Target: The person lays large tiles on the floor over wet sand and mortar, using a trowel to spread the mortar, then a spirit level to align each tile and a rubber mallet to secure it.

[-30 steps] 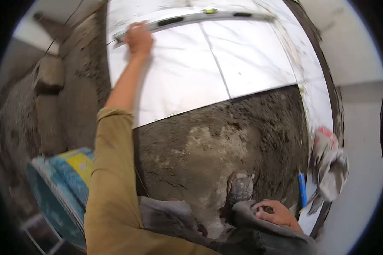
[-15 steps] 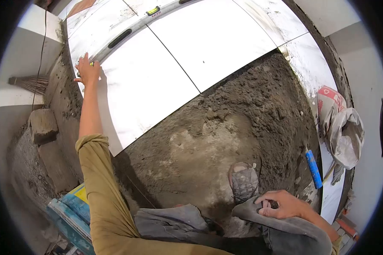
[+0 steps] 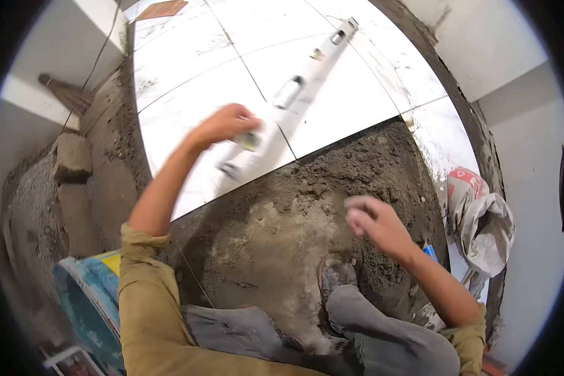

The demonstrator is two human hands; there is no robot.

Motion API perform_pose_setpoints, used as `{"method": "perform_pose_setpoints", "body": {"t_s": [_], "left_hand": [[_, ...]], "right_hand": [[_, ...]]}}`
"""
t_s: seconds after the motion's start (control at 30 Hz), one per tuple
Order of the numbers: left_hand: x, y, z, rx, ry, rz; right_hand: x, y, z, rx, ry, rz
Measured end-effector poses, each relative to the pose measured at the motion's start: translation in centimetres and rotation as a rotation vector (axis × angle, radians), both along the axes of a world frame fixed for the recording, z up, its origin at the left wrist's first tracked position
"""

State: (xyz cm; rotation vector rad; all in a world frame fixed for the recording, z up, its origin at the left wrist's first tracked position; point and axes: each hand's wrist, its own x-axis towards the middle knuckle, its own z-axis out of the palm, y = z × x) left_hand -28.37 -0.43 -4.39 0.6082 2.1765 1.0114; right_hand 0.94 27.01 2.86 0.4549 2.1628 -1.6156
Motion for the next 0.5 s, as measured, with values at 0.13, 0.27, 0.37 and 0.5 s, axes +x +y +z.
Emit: {"method": "perform_pose_setpoints", "body": {"t_s": [0.13, 0.27, 0.37, 0.5], "left_hand": [[9.0, 8.2, 2.3, 0.224, -0.455, 0.043], [9.9, 10.9, 2.1, 0.288, -0.543, -0.159], [5.8, 8.6, -1.3, 0.174, 0.083, -0.105], [-3.2, -2.1, -10.4, -0.218, 0.577, 0.098]], "right_hand": [[-4.8, -2.3, -1.3, -0.491, -0.145, -0.445], [-6.9, -1.0, -2.9, -0.292, -0.012, -0.349], [-6.6, 3.4, -1.9, 0.052, 0.089, -0.407], [-5.9, 13.0, -4.4, 0.469, 0.112, -0.421]]}}
